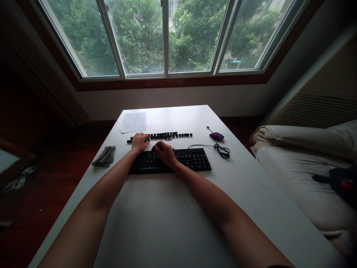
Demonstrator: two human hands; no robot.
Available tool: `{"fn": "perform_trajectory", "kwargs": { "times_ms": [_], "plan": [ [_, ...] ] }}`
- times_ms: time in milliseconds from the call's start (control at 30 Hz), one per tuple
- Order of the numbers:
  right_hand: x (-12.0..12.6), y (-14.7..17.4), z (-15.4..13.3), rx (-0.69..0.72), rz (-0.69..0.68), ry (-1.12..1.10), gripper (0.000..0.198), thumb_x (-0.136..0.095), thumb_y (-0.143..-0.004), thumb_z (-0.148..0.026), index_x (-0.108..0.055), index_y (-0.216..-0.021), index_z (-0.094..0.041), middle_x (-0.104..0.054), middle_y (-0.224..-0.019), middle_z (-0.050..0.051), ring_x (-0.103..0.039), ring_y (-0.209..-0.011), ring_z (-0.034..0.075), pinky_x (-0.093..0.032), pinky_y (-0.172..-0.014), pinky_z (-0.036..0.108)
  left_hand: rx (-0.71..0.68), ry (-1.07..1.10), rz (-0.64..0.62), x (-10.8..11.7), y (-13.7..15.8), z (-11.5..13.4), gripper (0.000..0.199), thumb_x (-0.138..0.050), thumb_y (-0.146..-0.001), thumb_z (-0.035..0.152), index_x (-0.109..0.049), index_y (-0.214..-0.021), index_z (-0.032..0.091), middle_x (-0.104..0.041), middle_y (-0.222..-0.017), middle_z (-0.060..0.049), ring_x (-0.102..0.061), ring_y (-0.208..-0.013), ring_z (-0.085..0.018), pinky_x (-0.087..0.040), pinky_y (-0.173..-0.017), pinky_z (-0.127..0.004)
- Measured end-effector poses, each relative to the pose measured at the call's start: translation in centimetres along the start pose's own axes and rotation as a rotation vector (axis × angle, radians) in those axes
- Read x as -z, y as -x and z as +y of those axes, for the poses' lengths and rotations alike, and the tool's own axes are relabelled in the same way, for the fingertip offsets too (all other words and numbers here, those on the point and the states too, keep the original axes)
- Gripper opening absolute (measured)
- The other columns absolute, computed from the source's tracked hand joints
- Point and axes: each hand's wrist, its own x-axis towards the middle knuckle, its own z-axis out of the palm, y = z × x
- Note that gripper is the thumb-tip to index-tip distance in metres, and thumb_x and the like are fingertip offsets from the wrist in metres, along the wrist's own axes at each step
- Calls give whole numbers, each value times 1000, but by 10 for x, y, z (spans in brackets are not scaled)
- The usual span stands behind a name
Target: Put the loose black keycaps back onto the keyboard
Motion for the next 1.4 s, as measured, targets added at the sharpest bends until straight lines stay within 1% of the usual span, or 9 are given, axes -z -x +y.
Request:
{"fn": "perform_trajectory", "kwargs": {
  "times_ms": [200, 433, 633, 800, 933, 1033, 1167, 1300, 1400],
  "plan": [
    [0, -2, -1, 22, 77, 10, 24, -45, -99, -41, -58, -89, -24, -68, -79, 1, -60, -69, 16, -45, -68, 26, -46, 25, 5, 7, 14, 5, 18, -62, -85, 30, -72, -100, 26, -65, -109, -10, -51, -110, -32, -40, -96, -48],
    [0, -2, 0, 18, 69, 14, 25, -44, -99, -42, -59, -92, -23, -64, -70, -1, -62, -66, 16, -44, -67, 25, -113, 69, -34, 13, 37, 19, 18, -60, -88, 33, -73, -98, 25, -67, -105, -8, -54, -103, -29, -42, -93, -44],
    [-2, -2, 3, -4, 51, -21, 25, -46, -99, -43, -60, -92, -23, -66, -76, -1, -66, -65, 15, -46, -65, 25, -210, 181, -11, 23, 59, 33, 15, -56, -91, 29, -70, -97, 24, -69, -99, -5, -55, -98, -26, -43, -92, -41],
    [-3, -2, 7, 3, 36, -28, 25, -48, -98, -43, -62, -93, -23, -66, -74, -1, -66, -67, 16, -46, -65, 24, -246, 174, -37, 27, 71, 35, 13, -57, -91, 26, -69, -95, 24, -69, -97, -5, -57, -96, -25, -44, -88, -39],
    [-3, -4, 11, 19, 11, 23, 26, -48, -98, -43, -63, -90, -23, -64, -69, -2, -62, -65, 16, -43, -65, 24, -242, 149, -36, 26, 72, 34, 14, -55, -93, 26, -68, -96, 23, -68, -98, -6, -59, -93, -24, -45, -84, -38],
    [-3, -5, 12, 52, -38, 93, 28, -49, -98, -43, -63, -85, -22, -63, -67, -2, -57, -63, 15, -40, -64, 24, -236, 126, -33, 24, 72, 34, 13, -54, -92, 25, -67, -95, 22, -67, -98, -6, -59, -91, -24, -45, -82, -37],
    [-4, -3, 8, 134, -95, 177, 28, -51, -97, -43, -63, -83, -21, -62, -68, -1, -52, -63, 14, -38, -64, 23, -232, 99, -24, 26, 73, 34, 13, -54, -92, 24, -66, -93, 22, -66, -95, -6, -59, -88, -24, -45, -77, -35],
    [-3, 1, 1, 225, -115, 241, 22, -52, -97, -35, -62, -83, -21, -63, -73, 0, -53, -66, 14, -38, -65, 23, -237, 90, -26, 28, 74, 34, 11, -54, -91, 24, -65, -88, 22, -65, -94, -7, -59, -87, -24, -44, -76, -35],
    [-2, 2, -2, 270, -126, 259, 14, -53, -96, -31, -63, -89, -22, -66, -80, 2, -56, -69, 15, -38, -66, 23, -225, 91, -21, 28, 74, 32, 10, -56, -90, 23, -66, -88, 22, -66, -94, -7, -59, -89, -24, -45, -77, -35]
  ]
}}
